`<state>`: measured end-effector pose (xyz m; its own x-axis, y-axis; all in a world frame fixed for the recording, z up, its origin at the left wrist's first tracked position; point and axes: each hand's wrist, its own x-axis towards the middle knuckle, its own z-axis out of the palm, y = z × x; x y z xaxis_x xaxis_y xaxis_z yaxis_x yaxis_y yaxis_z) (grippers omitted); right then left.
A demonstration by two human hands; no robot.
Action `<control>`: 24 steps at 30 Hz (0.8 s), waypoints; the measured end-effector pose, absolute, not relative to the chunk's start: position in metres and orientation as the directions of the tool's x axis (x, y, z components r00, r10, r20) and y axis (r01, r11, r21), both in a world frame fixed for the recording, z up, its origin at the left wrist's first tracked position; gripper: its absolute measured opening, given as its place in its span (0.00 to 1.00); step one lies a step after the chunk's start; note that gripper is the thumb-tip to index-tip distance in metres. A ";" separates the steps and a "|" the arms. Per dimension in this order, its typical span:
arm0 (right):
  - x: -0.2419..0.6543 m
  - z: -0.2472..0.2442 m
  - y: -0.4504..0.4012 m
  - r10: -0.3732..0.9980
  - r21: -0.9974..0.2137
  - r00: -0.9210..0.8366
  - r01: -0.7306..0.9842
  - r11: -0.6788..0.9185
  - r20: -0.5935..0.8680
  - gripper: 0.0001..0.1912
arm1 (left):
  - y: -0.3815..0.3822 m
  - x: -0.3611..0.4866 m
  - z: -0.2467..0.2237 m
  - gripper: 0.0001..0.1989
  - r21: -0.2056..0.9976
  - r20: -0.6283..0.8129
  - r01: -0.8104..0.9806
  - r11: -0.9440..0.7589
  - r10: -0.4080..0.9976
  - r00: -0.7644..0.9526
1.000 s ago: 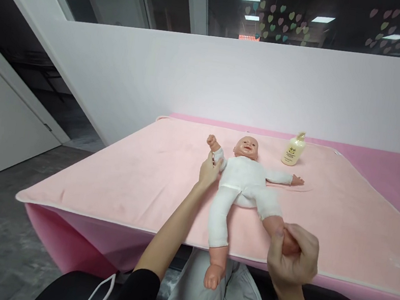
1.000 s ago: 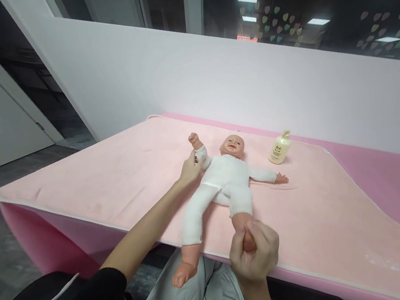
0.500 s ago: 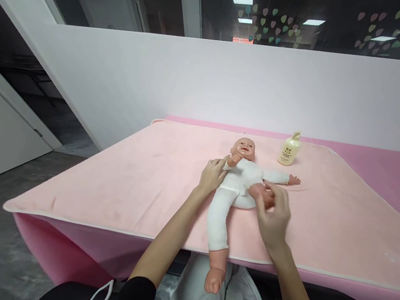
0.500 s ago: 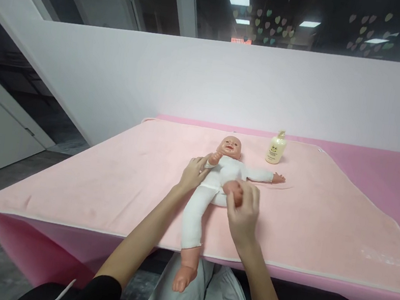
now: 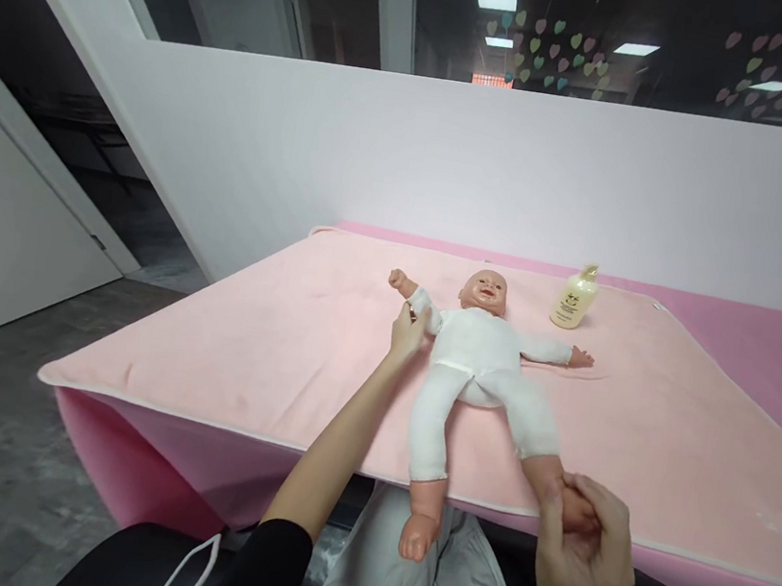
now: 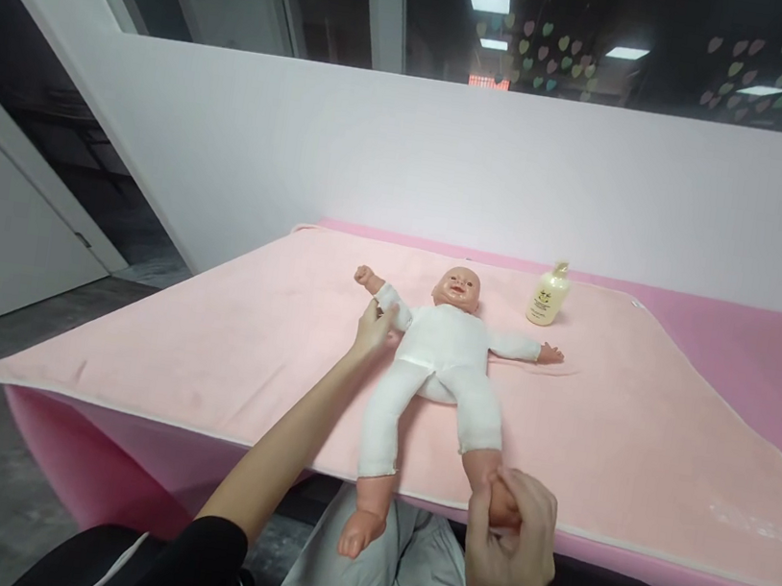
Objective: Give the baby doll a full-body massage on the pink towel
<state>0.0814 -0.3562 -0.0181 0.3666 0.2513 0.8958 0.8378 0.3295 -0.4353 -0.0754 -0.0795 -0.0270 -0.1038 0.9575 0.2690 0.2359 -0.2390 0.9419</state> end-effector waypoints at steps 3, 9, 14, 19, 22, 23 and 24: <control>0.079 -0.003 -0.314 0.286 -0.424 0.329 0.817 0.392 0.900 0.15 | -0.095 -0.070 -0.019 0.17 0.764 0.460 0.461 -0.451 0.882 0.101; 0.069 0.000 -0.246 0.529 -0.487 0.254 0.795 0.363 0.810 0.07 | -0.109 -0.067 -0.013 0.22 0.426 0.568 0.572 -0.701 0.699 0.433; 0.076 -0.001 -0.308 0.441 -0.512 0.341 0.779 0.361 0.830 0.10 | -0.093 -0.072 -0.020 0.14 0.756 0.491 0.415 -0.507 0.858 0.154; 0.090 -0.027 -0.385 0.438 -0.497 0.360 0.831 0.251 0.824 0.11 | -0.075 -0.077 -0.025 0.10 0.971 0.236 0.066 -0.228 0.959 -0.156; 0.096 -0.051 -0.401 0.538 -0.413 0.226 0.873 0.257 0.812 0.07 | -0.071 -0.080 -0.025 0.08 0.986 0.033 -0.152 -0.064 0.979 -0.200; 0.096 -0.057 -0.402 0.553 -0.403 0.207 0.878 0.258 0.807 0.07 | -0.070 -0.081 -0.025 0.08 0.976 -0.022 -0.217 -0.023 0.979 -0.202; 0.096 -0.062 -0.402 0.557 -0.404 0.206 0.878 0.257 0.804 0.07 | -0.069 -0.083 -0.025 0.07 0.961 -0.068 -0.277 0.012 0.978 -0.196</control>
